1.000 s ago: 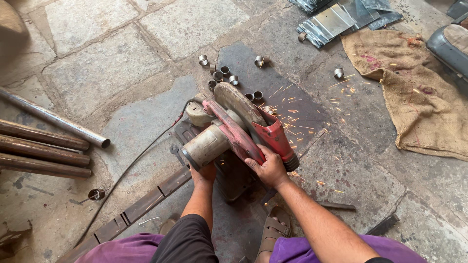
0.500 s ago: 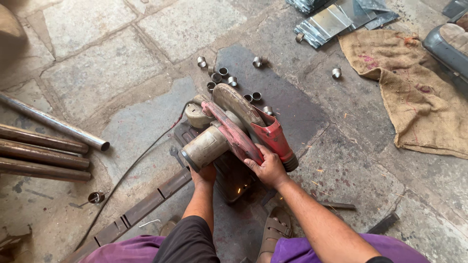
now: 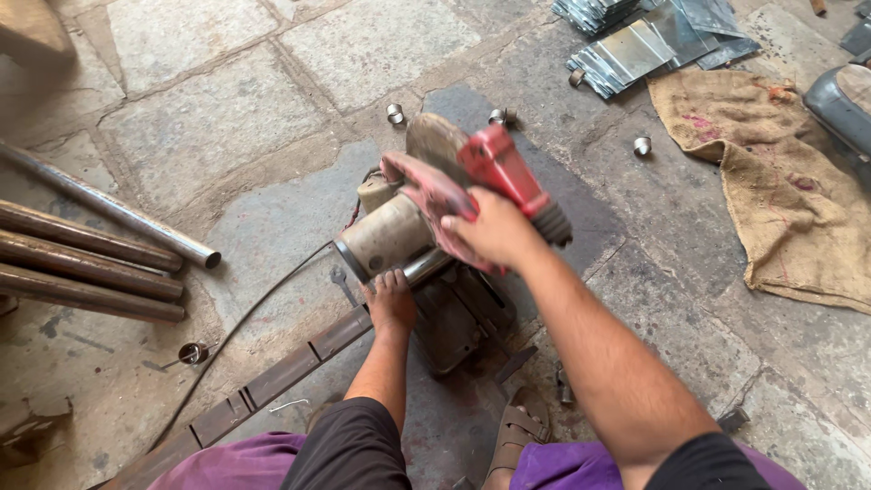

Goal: The person uses a chop saw to cut a metal pipe into smaller sections. They hold the pipe with their left hand and operate the saw with their right hand, creating sparks as the blade cuts through the metal.

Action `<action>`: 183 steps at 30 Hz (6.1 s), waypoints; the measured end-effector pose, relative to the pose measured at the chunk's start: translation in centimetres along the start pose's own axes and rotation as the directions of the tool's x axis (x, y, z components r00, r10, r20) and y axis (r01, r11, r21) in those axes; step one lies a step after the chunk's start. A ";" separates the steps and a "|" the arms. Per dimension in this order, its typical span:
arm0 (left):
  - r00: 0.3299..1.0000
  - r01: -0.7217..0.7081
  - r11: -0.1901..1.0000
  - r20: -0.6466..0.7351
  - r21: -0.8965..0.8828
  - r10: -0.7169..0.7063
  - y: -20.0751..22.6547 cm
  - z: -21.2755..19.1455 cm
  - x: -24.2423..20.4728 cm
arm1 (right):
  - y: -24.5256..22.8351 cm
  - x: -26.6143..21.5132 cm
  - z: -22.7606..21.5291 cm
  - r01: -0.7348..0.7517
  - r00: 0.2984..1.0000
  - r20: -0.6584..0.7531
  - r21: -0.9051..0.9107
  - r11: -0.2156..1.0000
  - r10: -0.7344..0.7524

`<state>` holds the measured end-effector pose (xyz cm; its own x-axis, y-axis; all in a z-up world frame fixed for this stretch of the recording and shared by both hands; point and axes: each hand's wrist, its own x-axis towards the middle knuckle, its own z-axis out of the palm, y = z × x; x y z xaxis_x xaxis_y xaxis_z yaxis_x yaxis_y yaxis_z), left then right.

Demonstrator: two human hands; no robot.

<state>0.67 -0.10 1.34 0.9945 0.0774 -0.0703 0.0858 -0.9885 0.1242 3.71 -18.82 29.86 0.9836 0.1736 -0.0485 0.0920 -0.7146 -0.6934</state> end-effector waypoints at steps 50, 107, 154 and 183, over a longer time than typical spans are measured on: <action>0.994 -0.064 0.994 -0.078 0.083 0.071 -0.1 -1.2 0.0 | -1.7 2.1 -0.1 0.007 0.999 -0.041 0.034 0.999 -0.006; 0.994 -0.107 0.994 0.007 0.025 0.107 0.4 -4.4 0.4 | -2.6 0.7 -1.0 -0.080 0.997 0.026 0.163 0.983 0.077; 0.300 -0.787 -0.126 -0.552 -0.604 0.778 26.1 -41.7 -16.4 | -1.3 1.6 0.8 0.100 0.982 -0.166 0.061 0.993 -0.088; 0.615 -0.746 -0.241 -0.781 -0.621 0.110 25.3 -41.6 -16.8 | 0.8 2.1 1.2 0.135 0.984 -0.129 0.099 0.986 -0.122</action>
<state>-11.37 -20.98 46.85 0.6676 0.0403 0.7434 -0.7253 0.2604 0.6372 5.67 -18.18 28.36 0.9767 0.1709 0.1297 0.2085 -0.6138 -0.7614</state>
